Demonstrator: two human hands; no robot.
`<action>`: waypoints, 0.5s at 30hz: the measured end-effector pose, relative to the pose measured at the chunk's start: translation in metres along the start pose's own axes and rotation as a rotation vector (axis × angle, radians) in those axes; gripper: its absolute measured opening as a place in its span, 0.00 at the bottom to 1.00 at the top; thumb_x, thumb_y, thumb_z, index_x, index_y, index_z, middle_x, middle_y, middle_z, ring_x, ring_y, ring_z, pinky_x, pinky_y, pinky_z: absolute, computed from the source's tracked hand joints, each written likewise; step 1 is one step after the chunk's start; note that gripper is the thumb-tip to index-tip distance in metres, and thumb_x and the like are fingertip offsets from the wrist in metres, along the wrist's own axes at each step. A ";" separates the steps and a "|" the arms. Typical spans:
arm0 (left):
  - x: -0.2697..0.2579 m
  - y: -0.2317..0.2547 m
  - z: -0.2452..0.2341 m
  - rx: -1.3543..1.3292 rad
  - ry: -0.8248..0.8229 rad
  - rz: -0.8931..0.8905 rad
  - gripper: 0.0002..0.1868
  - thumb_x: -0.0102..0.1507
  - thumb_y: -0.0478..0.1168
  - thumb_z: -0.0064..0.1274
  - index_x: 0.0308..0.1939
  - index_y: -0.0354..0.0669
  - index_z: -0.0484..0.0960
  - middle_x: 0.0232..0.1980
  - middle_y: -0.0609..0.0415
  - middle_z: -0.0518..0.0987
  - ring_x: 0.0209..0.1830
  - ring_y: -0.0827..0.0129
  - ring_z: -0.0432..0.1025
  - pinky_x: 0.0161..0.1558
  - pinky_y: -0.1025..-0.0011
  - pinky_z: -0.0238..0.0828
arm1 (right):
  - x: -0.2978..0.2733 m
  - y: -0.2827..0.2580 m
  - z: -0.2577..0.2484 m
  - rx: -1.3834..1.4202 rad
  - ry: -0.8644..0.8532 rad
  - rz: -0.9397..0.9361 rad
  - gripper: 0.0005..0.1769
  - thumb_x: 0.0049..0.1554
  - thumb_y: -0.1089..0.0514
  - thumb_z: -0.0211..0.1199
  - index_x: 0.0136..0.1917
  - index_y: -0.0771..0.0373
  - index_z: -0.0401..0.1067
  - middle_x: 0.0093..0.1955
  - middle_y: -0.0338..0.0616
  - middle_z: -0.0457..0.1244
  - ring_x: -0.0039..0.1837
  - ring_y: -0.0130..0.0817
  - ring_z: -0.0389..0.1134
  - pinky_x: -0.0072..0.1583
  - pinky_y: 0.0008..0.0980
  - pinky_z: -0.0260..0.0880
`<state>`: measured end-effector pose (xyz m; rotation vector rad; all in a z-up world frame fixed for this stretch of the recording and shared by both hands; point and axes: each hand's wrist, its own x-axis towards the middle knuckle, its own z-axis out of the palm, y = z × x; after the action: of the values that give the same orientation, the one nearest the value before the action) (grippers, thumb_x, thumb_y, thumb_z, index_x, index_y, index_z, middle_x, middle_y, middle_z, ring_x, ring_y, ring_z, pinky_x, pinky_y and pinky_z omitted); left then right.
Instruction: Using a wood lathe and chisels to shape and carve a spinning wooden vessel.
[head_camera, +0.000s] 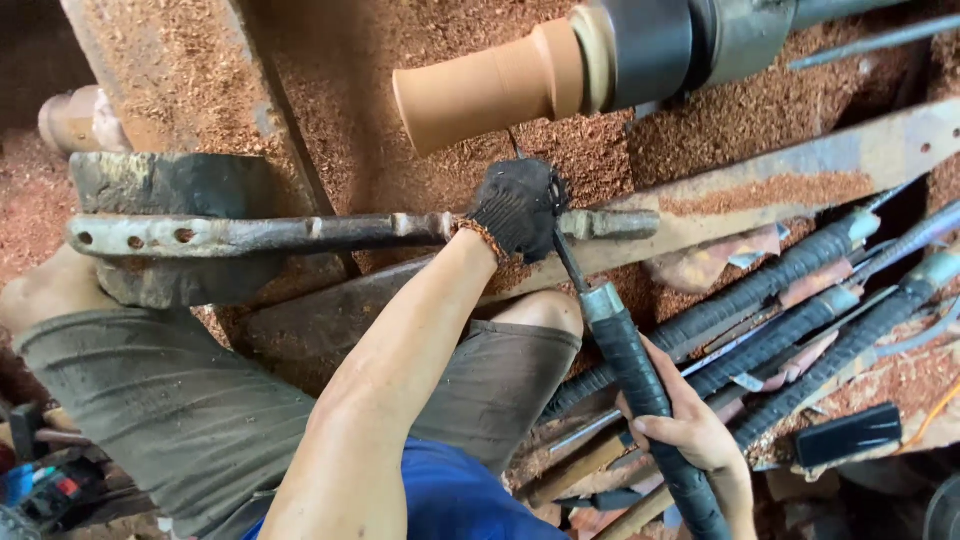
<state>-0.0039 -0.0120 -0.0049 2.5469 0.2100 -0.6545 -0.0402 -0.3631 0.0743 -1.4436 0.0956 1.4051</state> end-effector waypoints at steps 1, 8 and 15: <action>0.003 -0.003 0.007 -0.021 0.012 -0.010 0.12 0.37 0.41 0.67 0.24 0.45 0.87 0.31 0.40 0.82 0.34 0.50 0.81 0.40 0.59 0.80 | 0.002 0.000 -0.005 -0.028 -0.008 0.016 0.63 0.41 0.67 0.65 0.84 0.54 0.40 0.40 0.49 0.63 0.33 0.32 0.64 0.36 0.29 0.67; -0.020 0.001 0.019 -0.026 0.200 0.120 0.23 0.48 0.41 0.62 0.48 0.50 0.84 0.41 0.45 0.81 0.38 0.49 0.79 0.34 0.51 0.78 | -0.015 -0.016 -0.010 -0.232 0.035 0.059 0.58 0.46 0.64 0.67 0.84 0.52 0.43 0.43 0.46 0.63 0.37 0.31 0.66 0.39 0.29 0.69; 0.015 0.015 0.050 -0.092 0.209 0.285 0.25 0.56 0.38 0.58 0.57 0.48 0.72 0.36 0.45 0.80 0.31 0.50 0.79 0.27 0.54 0.74 | -0.083 -0.001 0.012 -0.365 0.199 -0.075 0.43 0.55 0.64 0.64 0.81 0.63 0.55 0.72 0.49 0.60 0.65 0.34 0.60 0.62 0.33 0.62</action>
<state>-0.0079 -0.0497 -0.0438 2.4889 -0.0522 -0.2649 -0.0728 -0.4026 0.1411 -1.8674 -0.0934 1.2581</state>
